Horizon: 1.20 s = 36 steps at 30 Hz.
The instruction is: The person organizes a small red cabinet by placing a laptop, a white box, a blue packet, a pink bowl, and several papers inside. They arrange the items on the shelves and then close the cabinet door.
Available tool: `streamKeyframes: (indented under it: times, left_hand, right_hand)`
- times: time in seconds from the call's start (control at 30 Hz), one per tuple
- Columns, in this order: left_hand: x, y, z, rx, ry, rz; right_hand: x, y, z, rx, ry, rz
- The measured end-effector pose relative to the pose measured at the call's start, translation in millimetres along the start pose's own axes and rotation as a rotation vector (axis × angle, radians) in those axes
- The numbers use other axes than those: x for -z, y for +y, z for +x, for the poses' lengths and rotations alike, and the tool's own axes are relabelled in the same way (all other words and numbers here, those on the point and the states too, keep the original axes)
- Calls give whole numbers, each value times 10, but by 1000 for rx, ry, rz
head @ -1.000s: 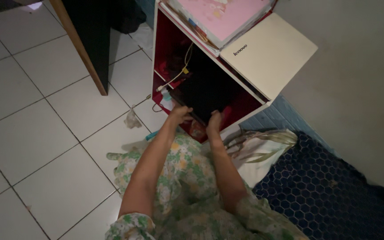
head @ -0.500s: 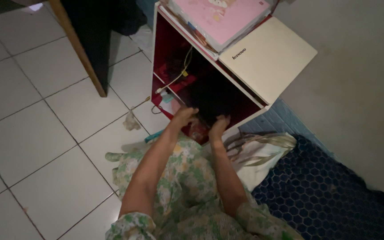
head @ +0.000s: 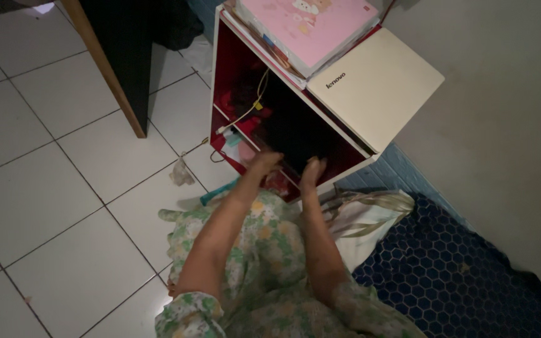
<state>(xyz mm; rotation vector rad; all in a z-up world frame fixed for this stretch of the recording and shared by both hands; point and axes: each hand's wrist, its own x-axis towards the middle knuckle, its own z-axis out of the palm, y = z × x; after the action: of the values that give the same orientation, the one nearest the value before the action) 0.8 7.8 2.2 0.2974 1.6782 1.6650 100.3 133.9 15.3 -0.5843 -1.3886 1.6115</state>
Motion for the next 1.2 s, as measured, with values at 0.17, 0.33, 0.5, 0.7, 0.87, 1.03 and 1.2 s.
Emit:
streamKeyframes:
  times: [0.17, 0.33, 0.5, 0.7, 0.87, 1.03, 1.2]
  left_hand:
    - [-71, 33, 22, 137, 104, -343]
    - [-50, 39, 9, 251, 129, -288]
    - [-37, 72, -24, 190, 123, -340]
    - [6, 94, -105, 150, 74, -447]
    - [28, 52, -158, 114, 47, -499]
    - [-163, 245, -360, -76, 227, -81]
    - [-687, 752, -1054, -596, 301, -281]
  right_hand:
    - [8, -4, 45, 19, -41, -265]
    - [-35, -31, 24, 31, -36, -747]
    - [-93, -129, -89, 8, -37, -881]
    - [-13, -78, -153, 99, -153, -1038]
    - [-11, -154, -322, 367, -245, -844]
    - [81, -1012, -682, 245, -523, -665]
    - [585, -2212, -663, 165, -485, -454]
